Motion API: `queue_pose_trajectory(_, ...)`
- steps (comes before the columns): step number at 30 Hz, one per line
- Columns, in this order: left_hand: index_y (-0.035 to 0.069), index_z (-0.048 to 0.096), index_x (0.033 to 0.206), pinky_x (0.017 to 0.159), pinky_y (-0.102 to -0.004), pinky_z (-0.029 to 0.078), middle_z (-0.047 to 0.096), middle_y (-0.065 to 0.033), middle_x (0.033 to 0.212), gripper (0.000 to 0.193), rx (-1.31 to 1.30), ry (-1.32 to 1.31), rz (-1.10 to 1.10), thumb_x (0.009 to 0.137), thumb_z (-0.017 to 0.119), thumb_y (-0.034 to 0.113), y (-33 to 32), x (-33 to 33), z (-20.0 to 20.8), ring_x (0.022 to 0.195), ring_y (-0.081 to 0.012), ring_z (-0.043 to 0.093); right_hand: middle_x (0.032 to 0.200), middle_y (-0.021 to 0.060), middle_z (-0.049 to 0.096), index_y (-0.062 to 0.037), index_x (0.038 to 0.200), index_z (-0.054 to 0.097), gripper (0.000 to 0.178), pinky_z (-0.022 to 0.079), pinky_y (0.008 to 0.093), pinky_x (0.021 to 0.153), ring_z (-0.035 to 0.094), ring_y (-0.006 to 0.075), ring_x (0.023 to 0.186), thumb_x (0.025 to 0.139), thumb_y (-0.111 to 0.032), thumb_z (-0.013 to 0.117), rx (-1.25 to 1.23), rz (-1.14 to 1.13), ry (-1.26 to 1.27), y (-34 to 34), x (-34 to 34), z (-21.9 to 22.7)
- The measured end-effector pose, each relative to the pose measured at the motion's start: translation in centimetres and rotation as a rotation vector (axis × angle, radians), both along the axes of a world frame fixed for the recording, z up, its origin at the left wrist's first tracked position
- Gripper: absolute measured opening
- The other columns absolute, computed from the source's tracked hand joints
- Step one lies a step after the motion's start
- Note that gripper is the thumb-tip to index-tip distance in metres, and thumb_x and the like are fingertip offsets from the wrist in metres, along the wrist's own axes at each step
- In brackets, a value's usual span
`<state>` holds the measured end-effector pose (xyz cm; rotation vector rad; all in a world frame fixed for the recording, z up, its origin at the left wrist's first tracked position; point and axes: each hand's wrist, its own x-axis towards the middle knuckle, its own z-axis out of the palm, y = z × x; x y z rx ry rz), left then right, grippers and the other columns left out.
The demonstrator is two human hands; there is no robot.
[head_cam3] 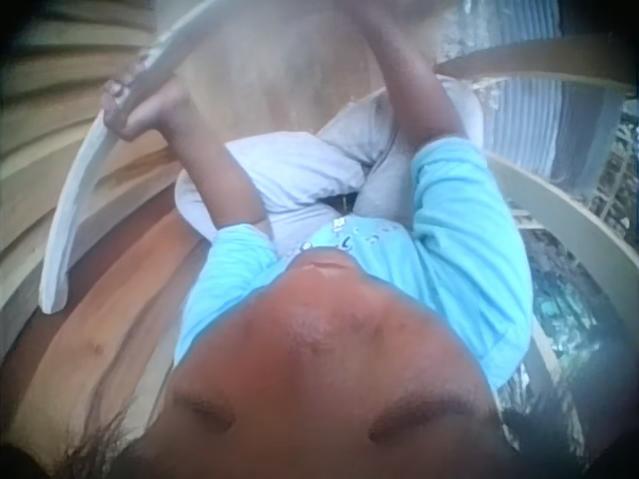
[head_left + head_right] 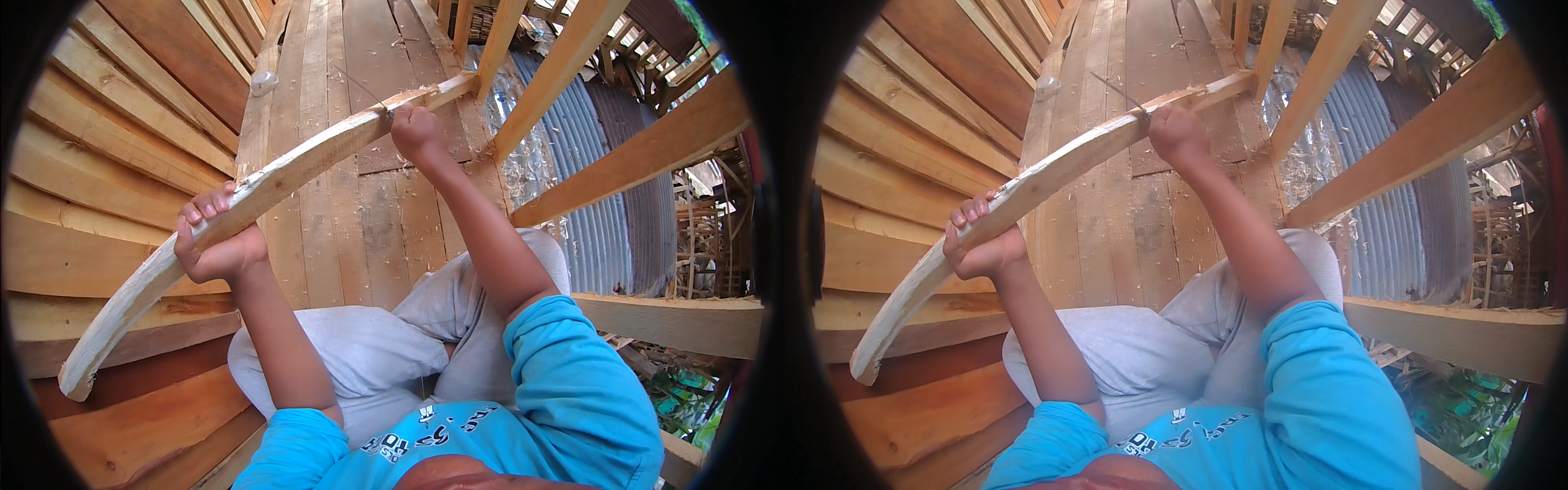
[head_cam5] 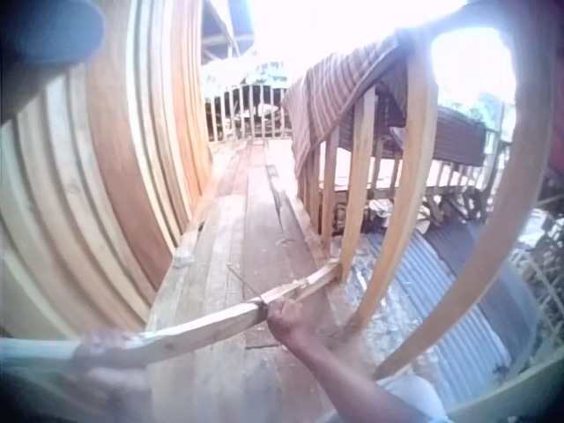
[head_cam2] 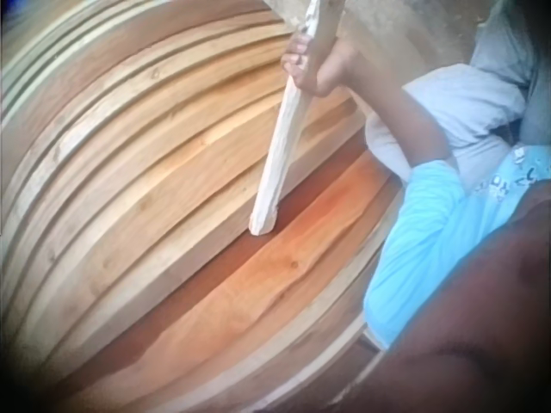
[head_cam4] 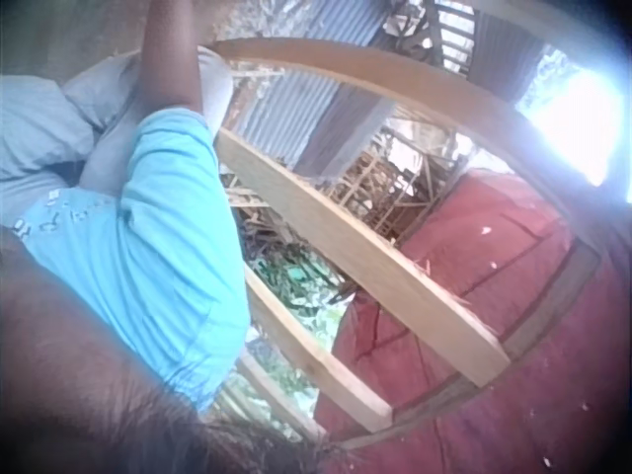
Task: The person sits on a wooden floor and uses a knife to shave and shape a curved piece of wood. They hold the wood with one hand and repeatedly scrape the surface with the knife, removing thin shavings to refine the shape.
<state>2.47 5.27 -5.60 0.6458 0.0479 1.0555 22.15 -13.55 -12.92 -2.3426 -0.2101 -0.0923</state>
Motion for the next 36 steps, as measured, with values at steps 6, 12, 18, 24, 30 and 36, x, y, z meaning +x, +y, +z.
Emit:
queue_pose_trajectory(6, 0.016, 0.046, 0.071, 0.082, -0.0396, 0.040, 0.042, -0.0003, 0.064, 0.019, -0.010, -0.021, 0.026, 0.075, 0.056, 0.031, 0.7, -0.5, -0.9, 0.065, -0.0173, 0.044, 0.085, 0.0288, 0.065, 0.0027, 0.077, 0.066, 0.055, 0.047, 0.0544, 0.084, 0.062, 0.0481, 0.086, 0.097, -0.035, 0.031, -0.150, 0.197, 0.099, 1.4, -5.6, 5.2)
queue_pose_trajectory(12, 0.015, 0.047, 0.070, 0.081, -0.0394, 0.040, 0.043, 0.0001, 0.064, 0.018, -0.006, -0.020, -0.005, 0.076, 0.056, 0.030, 0.0, -0.1, -0.3, 0.065, -0.0171, 0.044, 0.086, 0.0264, 0.066, 0.0012, 0.081, 0.069, 0.054, 0.048, 0.0525, 0.083, 0.064, 0.0446, 0.086, 0.096, -0.034, 0.031, -0.067, 0.076, 0.010, 0.8, -2.3, 2.4)
queue_pose_trajectory(18, 0.015, 0.049, 0.071, 0.081, -0.0381, 0.040, 0.042, 0.0006, 0.064, 0.017, 0.141, -0.060, -0.057, 0.076, 0.057, 0.030, 1.0, -1.2, 0.5, 0.066, -0.0171, 0.045, 0.084, 0.0255, 0.067, 0.0002, 0.081, 0.070, 0.053, 0.050, 0.0525, 0.080, 0.065, 0.0444, 0.083, 0.096, -0.033, 0.030, -0.211, 0.167, 0.052, 1.4, -6.0, 6.4)
queue_pose_trajectory(24, 0.016, 0.052, 0.072, 0.079, -0.0374, 0.038, 0.045, 0.0016, 0.063, 0.017, 0.179, -0.080, -0.016, 0.075, 0.059, 0.031, 1.4, -1.4, 0.8, 0.064, -0.0153, 0.045, 0.077, 0.0251, 0.067, 0.0019, 0.076, 0.069, 0.054, 0.051, 0.0531, 0.077, 0.065, 0.0459, 0.076, 0.097, -0.031, 0.031, -0.111, -0.067, -0.075, -0.9, -1.0, 0.1)
queue_pose_trajectory(30, 0.015, 0.052, 0.072, 0.080, -0.0368, 0.038, 0.045, 0.0010, 0.063, 0.018, 0.159, -0.099, -0.026, 0.075, 0.059, 0.031, 2.0, -1.8, 0.3, 0.064, -0.0161, 0.045, 0.080, 0.0278, 0.066, 0.0024, 0.074, 0.068, 0.055, 0.050, 0.0545, 0.079, 0.065, 0.0455, 0.080, 0.096, -0.032, 0.031, -0.154, 0.168, -0.010, 2.2, -6.2, 4.7)
queue_pose_trajectory(36, 0.016, 0.051, 0.071, 0.081, -0.0369, 0.039, 0.045, 0.0005, 0.064, 0.018, 0.104, -0.057, -0.004, 0.074, 0.059, 0.031, 1.0, -1.1, 0.8, 0.066, -0.0167, 0.045, 0.080, 0.0277, 0.066, 0.0003, 0.075, 0.069, 0.054, 0.049, 0.0565, 0.077, 0.065, 0.0449, 0.079, 0.096, -0.032, 0.032, -0.079, -0.043, -0.031, -0.2, -0.9, -0.1)
